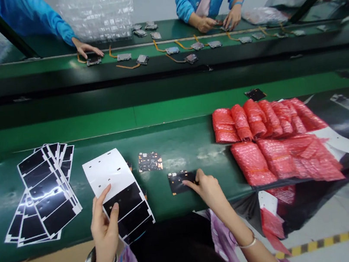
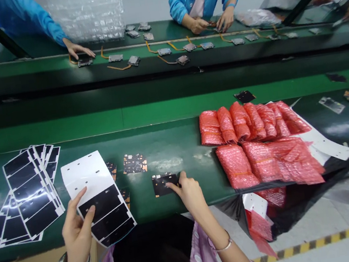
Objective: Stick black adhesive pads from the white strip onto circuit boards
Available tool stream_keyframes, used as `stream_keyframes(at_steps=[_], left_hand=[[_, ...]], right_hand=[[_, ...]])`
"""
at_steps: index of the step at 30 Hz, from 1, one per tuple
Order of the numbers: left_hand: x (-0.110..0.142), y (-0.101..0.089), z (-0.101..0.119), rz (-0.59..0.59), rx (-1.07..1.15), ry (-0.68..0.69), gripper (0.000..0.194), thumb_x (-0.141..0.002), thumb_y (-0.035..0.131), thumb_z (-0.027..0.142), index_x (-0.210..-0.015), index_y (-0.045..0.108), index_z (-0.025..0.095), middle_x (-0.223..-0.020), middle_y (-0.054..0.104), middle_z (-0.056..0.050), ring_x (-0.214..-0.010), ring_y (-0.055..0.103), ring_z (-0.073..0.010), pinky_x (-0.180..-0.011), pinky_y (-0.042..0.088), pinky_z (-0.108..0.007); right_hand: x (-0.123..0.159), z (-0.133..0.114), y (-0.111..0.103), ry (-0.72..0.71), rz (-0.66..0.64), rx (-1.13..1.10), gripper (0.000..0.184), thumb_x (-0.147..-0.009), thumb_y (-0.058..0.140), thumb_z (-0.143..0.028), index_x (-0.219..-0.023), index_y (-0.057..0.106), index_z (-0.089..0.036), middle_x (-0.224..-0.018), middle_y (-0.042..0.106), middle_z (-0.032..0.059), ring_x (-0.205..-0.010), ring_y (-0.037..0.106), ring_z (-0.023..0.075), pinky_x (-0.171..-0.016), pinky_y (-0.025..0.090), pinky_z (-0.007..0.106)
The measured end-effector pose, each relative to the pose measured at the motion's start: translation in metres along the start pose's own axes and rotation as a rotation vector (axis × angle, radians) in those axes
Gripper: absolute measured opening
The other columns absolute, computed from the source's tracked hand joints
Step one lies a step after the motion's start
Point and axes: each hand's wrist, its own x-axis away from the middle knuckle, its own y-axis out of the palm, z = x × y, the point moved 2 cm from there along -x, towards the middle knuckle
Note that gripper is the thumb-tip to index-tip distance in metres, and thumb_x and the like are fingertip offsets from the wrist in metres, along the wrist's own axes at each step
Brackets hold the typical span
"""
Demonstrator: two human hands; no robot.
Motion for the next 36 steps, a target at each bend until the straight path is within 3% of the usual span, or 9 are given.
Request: stream_keyframes(at_steps=[4,7,16,20,23,26,29,34,36], left_hand=[[0.000,-0.005,-0.002,0.027,-0.017,-0.012,0.051,-0.091,0.063,0.047,-0.138,0.060,0.027,-0.132,0.067,-0.005,-0.043,0.029,-0.0037,-0.079,0.055,-0.037],[-0.001,-0.009,-0.004,0.050,0.004,-0.039,0.051,-0.090,0.064,0.047,-0.138,0.060,0.029,-0.141,0.062,-0.005,-0.043,0.029,-0.0025,-0.054,0.046,-0.027],[0.011,-0.007,0.004,0.069,0.178,-0.045,0.057,-0.089,0.070,0.044,-0.143,0.056,0.030,-0.141,0.062,-0.007,-0.043,0.029,-0.0004,-0.039,0.033,-0.020],[0.015,-0.002,0.015,0.145,0.336,-0.071,0.072,-0.086,0.075,0.042,-0.151,0.045,0.033,-0.156,0.048,-0.008,-0.079,0.067,-0.0123,-0.065,0.056,-0.022],[0.014,0.001,0.019,0.198,0.428,-0.102,0.079,-0.084,0.078,0.042,-0.153,0.040,0.038,-0.164,0.037,-0.003,-0.139,0.051,-0.0285,-0.114,0.046,-0.038],[0.014,0.005,0.020,0.162,0.441,-0.139,0.079,-0.084,0.079,0.042,-0.153,0.040,0.039,-0.166,0.034,-0.001,-0.148,0.040,-0.0310,-0.125,0.030,-0.044],[0.013,0.016,0.025,0.086,0.478,-0.170,0.086,-0.084,0.078,0.043,-0.157,0.033,0.037,-0.160,0.044,-0.006,-0.138,0.054,-0.0290,-0.118,0.041,-0.041],[0.019,0.051,0.045,-0.165,0.613,-0.185,0.098,-0.091,0.071,0.042,-0.163,0.005,0.031,-0.130,0.072,-0.010,-0.113,0.072,-0.0245,-0.102,0.056,-0.039],[0.022,0.061,0.050,-0.269,0.611,-0.145,0.089,-0.091,0.070,0.042,-0.162,0.020,0.027,-0.137,0.067,-0.012,-0.121,0.067,-0.0260,-0.107,0.052,-0.039]], right_hand=[[0.056,-0.008,0.007,-0.297,0.161,0.326,0.051,-0.102,0.045,-0.060,-0.123,0.060,-0.016,-0.103,0.074,0.0157,-0.093,0.073,0.0285,-0.078,0.055,0.036],[0.074,-0.009,0.031,-0.574,0.042,0.509,0.064,-0.105,0.040,-0.056,-0.153,0.041,-0.013,-0.150,0.052,0.0210,-0.139,0.050,0.0342,-0.111,0.042,0.049],[-0.171,-0.083,0.017,-0.476,0.008,0.636,0.067,-0.107,0.038,-0.044,-0.157,0.032,0.001,-0.163,0.022,0.0301,-0.153,0.020,0.0430,-0.118,0.017,0.071],[-0.106,-0.111,0.063,-0.852,-0.206,0.563,0.058,-0.107,0.042,-0.042,-0.158,0.036,-0.015,-0.165,0.030,0.0162,-0.154,0.025,0.0335,-0.124,0.015,0.062],[-0.049,-0.092,0.076,-0.953,-0.357,0.500,0.058,-0.105,0.048,-0.044,-0.156,0.041,-0.018,-0.162,0.035,0.0147,-0.152,0.031,0.0328,-0.124,0.018,0.063],[-0.038,-0.063,0.052,-0.892,-0.424,0.412,0.047,-0.106,0.048,-0.037,-0.151,0.050,-0.023,-0.158,0.045,0.0110,-0.150,0.036,0.0315,-0.123,0.014,0.067],[-0.037,-0.052,0.018,-0.751,-0.428,0.166,0.041,-0.106,0.047,-0.035,-0.144,0.057,-0.023,-0.154,0.051,0.0123,-0.149,0.037,0.0335,-0.121,0.015,0.071],[0.004,-0.088,0.002,-0.371,-0.428,-0.639,0.036,-0.100,0.060,-0.043,-0.130,0.061,-0.022,-0.118,0.075,0.0114,-0.105,0.074,0.0241,-0.093,0.060,0.042],[0.015,-0.104,0.003,-0.263,-0.334,-0.786,0.027,-0.097,0.067,-0.040,-0.116,0.063,-0.021,-0.092,0.078,0.0051,-0.082,0.076,0.0194,-0.076,0.062,0.031]])
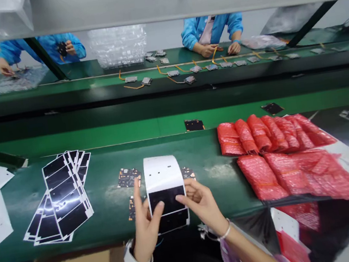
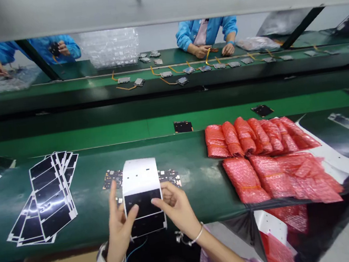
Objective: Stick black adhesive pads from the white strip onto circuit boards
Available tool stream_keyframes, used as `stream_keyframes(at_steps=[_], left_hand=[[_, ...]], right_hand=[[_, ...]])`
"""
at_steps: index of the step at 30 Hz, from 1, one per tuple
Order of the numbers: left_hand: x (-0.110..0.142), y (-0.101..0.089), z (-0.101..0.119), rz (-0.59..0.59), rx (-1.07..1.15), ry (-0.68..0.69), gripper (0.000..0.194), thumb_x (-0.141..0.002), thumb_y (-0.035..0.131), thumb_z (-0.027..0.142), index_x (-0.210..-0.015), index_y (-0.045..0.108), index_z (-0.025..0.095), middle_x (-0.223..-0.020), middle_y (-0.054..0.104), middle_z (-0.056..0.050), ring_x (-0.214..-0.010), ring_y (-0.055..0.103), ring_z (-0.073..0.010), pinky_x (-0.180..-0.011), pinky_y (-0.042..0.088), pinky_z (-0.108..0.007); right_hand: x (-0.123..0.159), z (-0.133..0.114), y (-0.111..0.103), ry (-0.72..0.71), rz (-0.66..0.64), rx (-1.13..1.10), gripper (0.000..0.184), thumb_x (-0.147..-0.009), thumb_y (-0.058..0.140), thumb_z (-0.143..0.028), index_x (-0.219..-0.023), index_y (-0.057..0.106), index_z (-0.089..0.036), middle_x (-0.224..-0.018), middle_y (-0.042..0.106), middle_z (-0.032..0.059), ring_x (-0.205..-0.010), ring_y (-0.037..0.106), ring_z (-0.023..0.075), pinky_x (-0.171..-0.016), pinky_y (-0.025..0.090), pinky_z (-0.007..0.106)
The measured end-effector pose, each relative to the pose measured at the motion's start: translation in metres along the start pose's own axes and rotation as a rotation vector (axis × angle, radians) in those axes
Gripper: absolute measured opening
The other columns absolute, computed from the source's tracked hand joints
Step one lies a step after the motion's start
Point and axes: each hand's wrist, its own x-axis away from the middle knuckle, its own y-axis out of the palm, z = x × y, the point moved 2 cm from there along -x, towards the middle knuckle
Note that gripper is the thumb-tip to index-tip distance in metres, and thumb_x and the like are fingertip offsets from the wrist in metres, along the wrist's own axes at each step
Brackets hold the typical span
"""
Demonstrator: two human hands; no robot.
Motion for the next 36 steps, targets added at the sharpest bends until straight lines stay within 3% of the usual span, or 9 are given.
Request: stream_keyframes(at_steps=[2,5,9,12,17,26,29,32,36], left_hand=[[0.001,0.006,-0.003,-0.155,-0.065,-0.025,0.067,-0.091,0.070,0.043,-0.150,0.048,0.022,-0.140,0.065,-0.013,-0.126,0.064,-0.0278,-0.110,0.049,-0.039],[0.005,0.008,-0.008,-0.287,-0.161,-0.062,0.044,-0.094,0.064,0.043,-0.131,0.067,0.020,-0.130,0.071,-0.012,-0.119,0.067,-0.0277,-0.106,0.051,-0.039],[0.011,0.009,-0.007,-0.247,-0.292,0.018,0.040,-0.096,0.059,0.041,-0.129,0.068,0.019,-0.110,0.076,-0.010,-0.098,0.071,-0.0237,-0.091,0.056,-0.034],[0.014,0.012,-0.002,-0.316,-0.399,0.073,0.036,-0.099,0.054,0.037,-0.127,0.067,0.020,-0.092,0.076,-0.007,-0.078,0.069,-0.0198,-0.079,0.056,-0.031],[0.018,0.011,0.002,-0.401,-0.474,0.145,0.028,-0.102,0.048,0.033,-0.117,0.068,0.022,-0.097,0.075,-0.008,-0.087,0.071,-0.0207,-0.083,0.055,-0.030],[0.024,0.014,-0.001,-0.284,-0.556,0.265,0.027,-0.103,0.048,0.033,-0.091,0.068,0.020,-0.069,0.070,-0.001,-0.057,0.065,-0.0144,-0.059,0.050,-0.023],[0.024,0.013,0.000,-0.303,-0.558,0.285,0.023,-0.102,0.048,0.028,-0.102,0.070,0.021,-0.083,0.076,-0.004,-0.072,0.073,-0.0182,-0.069,0.054,-0.025],[0.024,0.013,0.000,-0.341,-0.555,0.313,0.024,-0.101,0.049,0.026,-0.115,0.069,0.022,-0.098,0.079,-0.006,-0.083,0.076,-0.0208,-0.074,0.056,-0.026],[0.026,0.011,-0.003,-0.344,-0.567,0.307,0.026,-0.101,0.049,0.026,-0.121,0.066,0.022,-0.094,0.079,-0.005,-0.079,0.076,-0.0203,-0.072,0.057,-0.026]], right_hand=[[-0.001,-0.011,0.004,-0.065,0.176,0.056,0.025,-0.095,0.069,-0.035,-0.115,0.061,-0.021,-0.085,0.076,0.0027,-0.077,0.075,0.0182,-0.073,0.062,0.029],[-0.003,-0.029,0.000,-0.340,0.390,0.413,0.041,-0.093,0.072,-0.025,-0.132,0.058,-0.022,-0.111,0.075,0.0103,-0.099,0.074,0.0229,-0.089,0.061,0.038],[0.006,-0.043,0.011,-0.775,0.134,0.842,0.035,-0.092,0.073,-0.019,-0.126,0.066,-0.018,-0.119,0.075,0.0113,-0.117,0.069,0.0259,-0.107,0.053,0.047],[0.014,-0.045,0.017,-0.879,0.040,0.839,0.025,-0.095,0.070,-0.015,-0.119,0.068,-0.015,-0.107,0.079,0.0090,-0.104,0.075,0.0211,-0.101,0.059,0.040],[0.012,-0.044,0.012,-0.836,-0.024,0.746,0.022,-0.094,0.067,-0.009,-0.115,0.070,-0.015,-0.098,0.080,0.0080,-0.092,0.077,0.0194,-0.096,0.062,0.038],[0.012,-0.052,0.008,-0.786,-0.104,0.596,0.022,-0.093,0.070,-0.012,-0.114,0.070,-0.018,-0.096,0.080,0.0075,-0.090,0.077,0.0203,-0.093,0.062,0.036],[0.008,-0.054,0.008,-0.590,-0.121,0.401,0.006,-0.094,0.070,-0.016,-0.097,0.074,-0.020,-0.091,0.079,0.0055,-0.088,0.076,0.0193,-0.085,0.062,0.033],[0.001,-0.056,0.004,-0.387,-0.142,0.282,0.012,-0.096,0.068,-0.022,-0.087,0.075,-0.021,-0.086,0.078,0.0037,-0.086,0.075,0.0176,-0.079,0.061,0.028],[-0.003,-0.059,-0.005,-0.318,0.000,0.351,0.014,-0.098,0.065,-0.027,-0.088,0.074,-0.022,-0.085,0.078,0.0031,-0.080,0.075,0.0173,-0.077,0.059,0.028]])
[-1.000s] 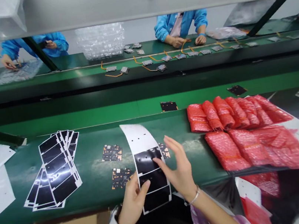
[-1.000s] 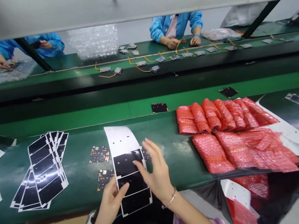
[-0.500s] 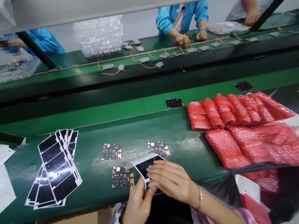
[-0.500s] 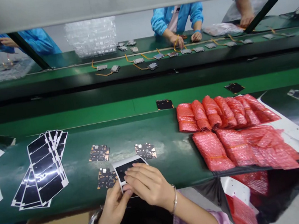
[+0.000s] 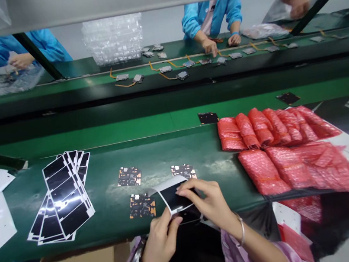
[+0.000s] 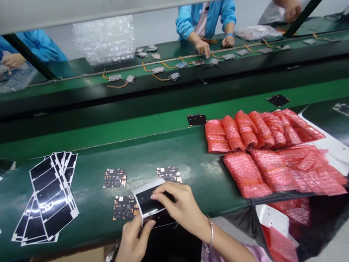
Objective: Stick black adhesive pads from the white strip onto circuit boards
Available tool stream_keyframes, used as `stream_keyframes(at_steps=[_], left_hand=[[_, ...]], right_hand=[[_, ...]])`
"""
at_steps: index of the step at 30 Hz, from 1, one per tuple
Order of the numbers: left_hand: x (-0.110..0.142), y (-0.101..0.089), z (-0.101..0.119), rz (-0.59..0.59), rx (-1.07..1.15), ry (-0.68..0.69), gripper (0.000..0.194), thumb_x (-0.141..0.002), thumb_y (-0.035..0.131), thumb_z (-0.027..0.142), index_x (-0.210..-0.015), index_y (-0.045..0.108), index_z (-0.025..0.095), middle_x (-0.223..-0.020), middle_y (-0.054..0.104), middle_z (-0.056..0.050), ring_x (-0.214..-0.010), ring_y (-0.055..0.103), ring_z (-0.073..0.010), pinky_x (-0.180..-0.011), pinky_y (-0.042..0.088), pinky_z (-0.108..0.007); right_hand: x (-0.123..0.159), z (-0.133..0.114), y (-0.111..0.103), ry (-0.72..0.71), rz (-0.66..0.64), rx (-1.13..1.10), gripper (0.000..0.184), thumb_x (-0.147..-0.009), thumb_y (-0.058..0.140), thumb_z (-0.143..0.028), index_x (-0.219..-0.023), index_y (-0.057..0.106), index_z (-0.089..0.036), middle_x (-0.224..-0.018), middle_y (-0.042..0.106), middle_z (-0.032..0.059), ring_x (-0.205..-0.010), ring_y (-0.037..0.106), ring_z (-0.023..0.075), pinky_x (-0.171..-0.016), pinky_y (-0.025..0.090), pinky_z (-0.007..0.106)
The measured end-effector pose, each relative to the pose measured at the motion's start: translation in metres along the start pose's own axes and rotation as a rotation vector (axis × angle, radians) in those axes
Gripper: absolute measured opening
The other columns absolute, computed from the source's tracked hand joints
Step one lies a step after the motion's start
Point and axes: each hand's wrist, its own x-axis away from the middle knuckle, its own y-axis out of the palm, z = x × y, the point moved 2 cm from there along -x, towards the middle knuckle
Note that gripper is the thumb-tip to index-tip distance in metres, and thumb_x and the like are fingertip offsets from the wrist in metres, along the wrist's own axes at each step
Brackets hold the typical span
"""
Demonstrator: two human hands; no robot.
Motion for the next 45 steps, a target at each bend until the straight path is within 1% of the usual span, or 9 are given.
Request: stream_keyframes(at_steps=[8,14,16,20,23,26,31,39,45], left_hand=[[0.003,0.002,-0.005,-0.030,0.003,-0.045,0.022,-0.101,0.050,0.029,-0.113,0.068,0.023,-0.090,0.077,-0.005,-0.075,0.074,-0.0202,-0.072,0.058,-0.027],[0.008,0.005,-0.017,0.122,0.193,-0.185,0.066,-0.103,0.048,0.028,-0.161,0.018,0.026,-0.153,0.053,-0.013,-0.139,0.054,-0.0222,-0.117,0.043,-0.040],[0.009,0.008,-0.022,0.107,0.184,-0.175,0.061,-0.102,0.050,0.030,-0.159,0.029,0.029,-0.160,0.045,-0.011,-0.148,0.042,-0.0230,-0.122,0.034,-0.043],[0.009,0.009,-0.036,0.125,0.209,-0.150,0.047,-0.099,0.056,0.038,-0.145,0.055,0.026,-0.148,0.059,-0.012,-0.142,0.050,-0.0283,-0.119,0.040,-0.047],[0.010,0.004,-0.044,0.170,0.224,-0.223,0.047,-0.096,0.061,0.039,-0.141,0.059,0.025,-0.149,0.058,-0.012,-0.143,0.048,-0.0304,-0.121,0.035,-0.050],[0.011,-0.001,-0.048,0.177,0.210,-0.254,0.047,-0.095,0.063,0.038,-0.140,0.061,0.025,-0.149,0.058,-0.011,-0.142,0.050,-0.0299,-0.123,0.031,-0.049],[0.011,-0.003,-0.048,0.190,0.135,-0.167,0.039,-0.097,0.058,0.035,-0.134,0.067,0.027,-0.144,0.062,-0.011,-0.138,0.054,-0.0296,-0.121,0.035,-0.047],[-0.009,-0.018,-0.038,0.099,-0.090,-0.135,0.044,-0.102,0.041,0.023,-0.140,0.062,0.031,-0.153,0.053,-0.007,-0.145,0.046,-0.0258,-0.124,0.030,-0.045],[-0.012,-0.060,-0.044,0.387,-0.071,-0.213,0.036,-0.100,0.053,0.033,-0.134,0.066,0.032,-0.145,0.059,-0.005,-0.131,0.060,-0.0244,-0.115,0.044,-0.037]], right_hand=[[0.001,-0.004,-0.006,-0.124,-0.153,0.058,0.008,-0.097,0.068,-0.025,-0.093,0.075,-0.023,-0.091,0.080,0.0018,-0.088,0.076,0.0179,-0.094,0.059,0.033],[0.007,0.002,-0.029,0.027,0.650,0.357,0.012,-0.097,0.064,-0.022,-0.095,0.076,-0.021,-0.086,0.080,0.0051,-0.075,0.076,0.0206,-0.072,0.063,0.031],[0.014,-0.004,-0.015,-0.218,0.556,0.464,0.020,-0.096,0.063,-0.012,-0.110,0.074,-0.022,-0.100,0.080,0.0063,-0.091,0.078,0.0230,-0.090,0.063,0.037],[0.027,-0.012,0.019,-0.517,0.026,0.519,0.054,-0.093,0.073,-0.026,-0.143,0.057,-0.016,-0.128,0.071,0.0152,-0.125,0.064,0.0312,-0.114,0.048,0.051],[0.027,-0.002,0.014,-0.349,-0.043,0.383,0.087,-0.081,0.079,-0.057,-0.152,0.047,-0.018,-0.146,0.057,0.0199,-0.139,0.050,0.0399,-0.117,0.035,0.064],[0.017,0.019,-0.006,0.013,0.084,0.077,0.070,-0.086,0.075,-0.056,-0.145,0.057,-0.023,-0.142,0.062,0.0173,-0.131,0.060,0.0343,-0.109,0.050,0.052],[0.004,0.044,-0.011,0.455,-0.051,-0.384,0.039,-0.080,0.079,-0.057,-0.082,0.071,-0.019,-0.071,0.072,0.0015,-0.065,0.070,0.0167,-0.064,0.058,0.026],[-0.001,0.046,-0.041,0.353,0.226,-0.080,0.030,-0.076,0.084,-0.044,-0.070,0.070,-0.019,-0.066,0.068,0.0011,-0.061,0.063,0.0154,-0.064,0.053,0.027],[-0.004,0.118,-0.055,0.602,0.161,-0.136,0.052,-0.059,0.088,-0.061,-0.066,0.063,-0.016,-0.052,0.059,-0.0016,-0.043,0.051,0.0106,-0.043,0.038,0.022]])
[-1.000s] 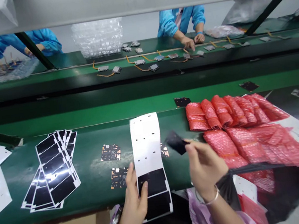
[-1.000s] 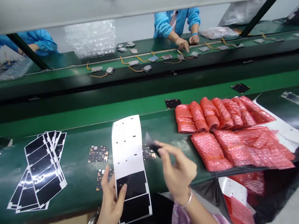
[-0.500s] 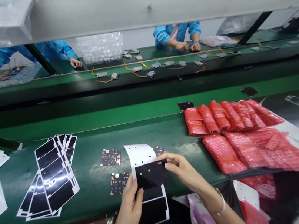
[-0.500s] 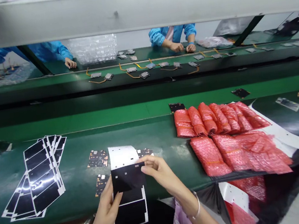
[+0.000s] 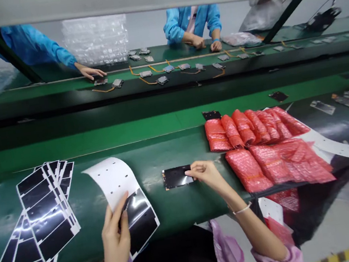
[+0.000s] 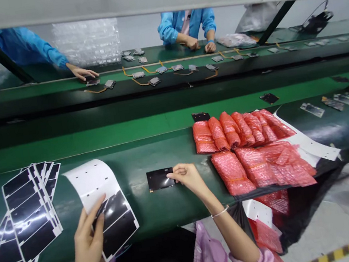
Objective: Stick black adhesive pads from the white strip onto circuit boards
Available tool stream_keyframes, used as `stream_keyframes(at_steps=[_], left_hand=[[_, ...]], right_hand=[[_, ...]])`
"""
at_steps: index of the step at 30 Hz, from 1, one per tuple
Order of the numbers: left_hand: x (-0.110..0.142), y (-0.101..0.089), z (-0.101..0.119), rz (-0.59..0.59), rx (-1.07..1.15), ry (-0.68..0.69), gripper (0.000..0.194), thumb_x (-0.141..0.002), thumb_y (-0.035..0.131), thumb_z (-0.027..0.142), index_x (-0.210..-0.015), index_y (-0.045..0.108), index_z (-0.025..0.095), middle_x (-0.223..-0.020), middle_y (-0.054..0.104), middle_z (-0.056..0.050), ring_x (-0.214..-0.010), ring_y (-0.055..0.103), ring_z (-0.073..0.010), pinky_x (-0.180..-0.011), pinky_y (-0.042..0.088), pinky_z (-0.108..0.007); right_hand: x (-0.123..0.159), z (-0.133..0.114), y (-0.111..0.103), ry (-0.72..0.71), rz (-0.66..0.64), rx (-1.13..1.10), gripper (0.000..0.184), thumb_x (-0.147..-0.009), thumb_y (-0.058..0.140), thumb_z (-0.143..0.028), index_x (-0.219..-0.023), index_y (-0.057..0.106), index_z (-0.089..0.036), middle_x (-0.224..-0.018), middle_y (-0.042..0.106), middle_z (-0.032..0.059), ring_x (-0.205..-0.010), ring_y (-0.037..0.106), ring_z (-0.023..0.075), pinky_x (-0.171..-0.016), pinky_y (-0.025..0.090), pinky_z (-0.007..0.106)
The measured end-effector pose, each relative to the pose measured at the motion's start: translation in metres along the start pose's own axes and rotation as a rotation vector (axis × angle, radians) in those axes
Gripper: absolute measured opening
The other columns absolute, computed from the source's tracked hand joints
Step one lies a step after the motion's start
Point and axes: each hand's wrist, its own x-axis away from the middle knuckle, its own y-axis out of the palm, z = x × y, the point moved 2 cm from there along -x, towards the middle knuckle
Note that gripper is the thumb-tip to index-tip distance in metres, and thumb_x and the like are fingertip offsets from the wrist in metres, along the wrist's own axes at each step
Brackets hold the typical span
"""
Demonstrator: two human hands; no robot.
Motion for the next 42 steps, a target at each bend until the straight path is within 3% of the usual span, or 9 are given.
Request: stream_keyframes(at_steps=[4,9,13,20,30,42], left_hand=[[0.001,-0.005,-0.001,0.007,0.022,-0.037,0.035,-0.099,0.055,0.037,-0.132,0.068,0.032,-0.145,0.059,-0.004,-0.131,0.060,-0.0247,-0.111,0.047,-0.034],[0.006,0.001,-0.002,-0.028,0.023,-0.018,0.034,-0.100,0.054,0.034,-0.131,0.067,0.032,-0.146,0.058,-0.002,-0.134,0.057,-0.0205,-0.108,0.046,-0.025],[0.007,0.001,-0.006,-0.016,0.017,-0.025,0.034,-0.100,0.055,0.031,-0.131,0.068,0.030,-0.146,0.059,-0.002,-0.131,0.059,-0.0169,-0.103,0.046,-0.019],[0.006,-0.001,-0.006,0.001,0.019,-0.019,0.034,-0.099,0.056,0.031,-0.131,0.068,0.030,-0.147,0.058,-0.002,-0.132,0.059,-0.0191,-0.109,0.044,-0.023],[0.006,-0.001,-0.007,0.005,0.027,-0.002,0.035,-0.099,0.056,0.026,-0.132,0.067,0.033,-0.148,0.057,0.002,-0.135,0.055,-0.0133,-0.106,0.041,-0.014],[0.007,-0.002,-0.012,0.007,0.022,-0.011,0.035,-0.099,0.057,0.028,-0.132,0.067,0.031,-0.146,0.058,-0.001,-0.133,0.057,-0.0158,-0.110,0.042,-0.020]], right_hand=[[-0.010,0.036,0.011,0.017,0.020,-0.001,0.056,-0.060,0.086,-0.067,-0.064,0.061,-0.017,-0.050,0.057,-0.0028,-0.041,0.046,0.0089,-0.043,0.036,0.021],[-0.009,0.053,0.015,0.017,0.047,0.003,0.054,-0.061,0.086,-0.066,-0.066,0.063,-0.017,-0.052,0.060,-0.0007,-0.041,0.048,0.0096,-0.044,0.038,0.022],[-0.008,0.055,0.014,0.020,0.045,0.008,0.052,-0.062,0.086,-0.065,-0.066,0.064,-0.018,-0.054,0.062,0.0003,-0.042,0.049,0.0105,-0.044,0.040,0.023],[-0.006,0.052,0.014,0.023,0.045,0.024,0.053,-0.063,0.084,-0.066,-0.067,0.064,-0.018,-0.053,0.060,-0.0005,-0.041,0.049,0.0107,-0.044,0.039,0.023],[-0.006,0.049,0.014,0.026,0.050,0.042,0.054,-0.062,0.084,-0.068,-0.065,0.064,-0.018,-0.053,0.061,0.0002,-0.041,0.049,0.0104,-0.043,0.039,0.023],[-0.004,0.053,0.014,0.031,0.055,0.043,0.050,-0.066,0.084,-0.063,-0.065,0.063,-0.018,-0.052,0.058,-0.0015,-0.042,0.047,0.0096,-0.044,0.036,0.022]])
